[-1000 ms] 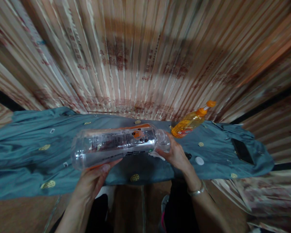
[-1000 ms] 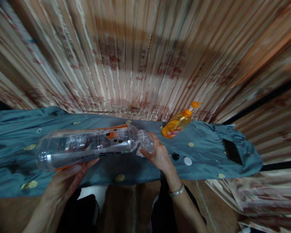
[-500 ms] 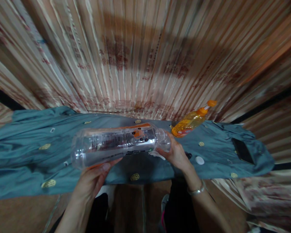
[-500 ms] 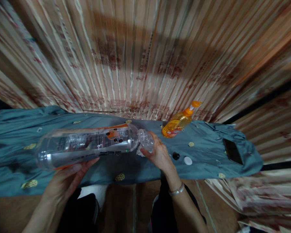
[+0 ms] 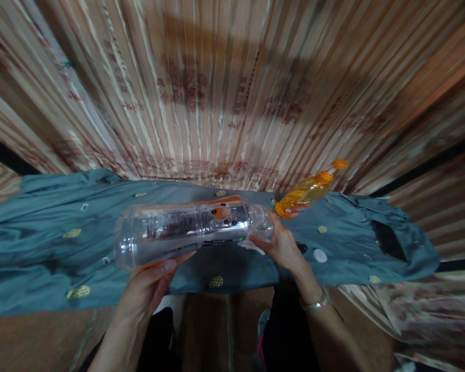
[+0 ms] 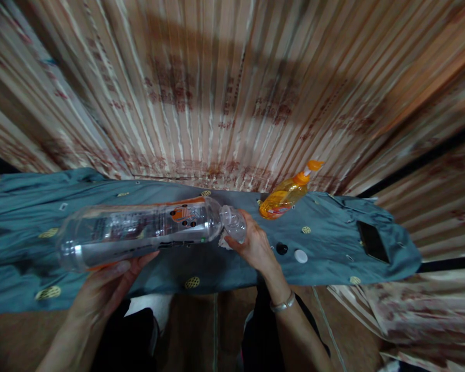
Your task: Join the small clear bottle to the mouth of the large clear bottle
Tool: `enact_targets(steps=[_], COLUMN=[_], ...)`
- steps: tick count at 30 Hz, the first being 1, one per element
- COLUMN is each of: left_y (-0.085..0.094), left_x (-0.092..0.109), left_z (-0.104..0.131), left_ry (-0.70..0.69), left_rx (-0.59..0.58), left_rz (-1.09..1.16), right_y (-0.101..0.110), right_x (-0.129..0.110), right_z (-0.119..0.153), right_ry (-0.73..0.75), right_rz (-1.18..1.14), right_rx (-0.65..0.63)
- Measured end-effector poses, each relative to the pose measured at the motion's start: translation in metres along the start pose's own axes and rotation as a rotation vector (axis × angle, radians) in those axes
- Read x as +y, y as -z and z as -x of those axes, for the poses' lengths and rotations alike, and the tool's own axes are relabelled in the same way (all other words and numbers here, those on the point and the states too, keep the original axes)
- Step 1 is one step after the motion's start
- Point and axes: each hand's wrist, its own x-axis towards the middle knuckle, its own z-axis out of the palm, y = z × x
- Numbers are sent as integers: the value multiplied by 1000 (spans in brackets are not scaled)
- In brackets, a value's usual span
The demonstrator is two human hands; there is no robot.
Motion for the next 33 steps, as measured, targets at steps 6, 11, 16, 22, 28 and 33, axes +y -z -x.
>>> enact_targets(steps=[6,11,16,22,28,33], left_y=[3,5,1,3,1,4], left_x=[-2,-3,0,0,0,0], left_z=[-1,-1,1,0,1,1], left_ry=[-10,-13,-24,-8,5,12], left_rx=[6,-11,-27,-11,32,-9], left_rz=[1,-4,9,12,-5,-4], right_y=[1,1,-1,-2,-1,-1], right_x=[-1,-1,-1,-1,-1,-1], right_z=[-1,-2,-1,-1,0,0], right_ry=[-3,5,12,6,7,-8], right_rz=[-2,-13,-8,13,3,-10], right_rx=[-7,-5,3,11,4,-10])
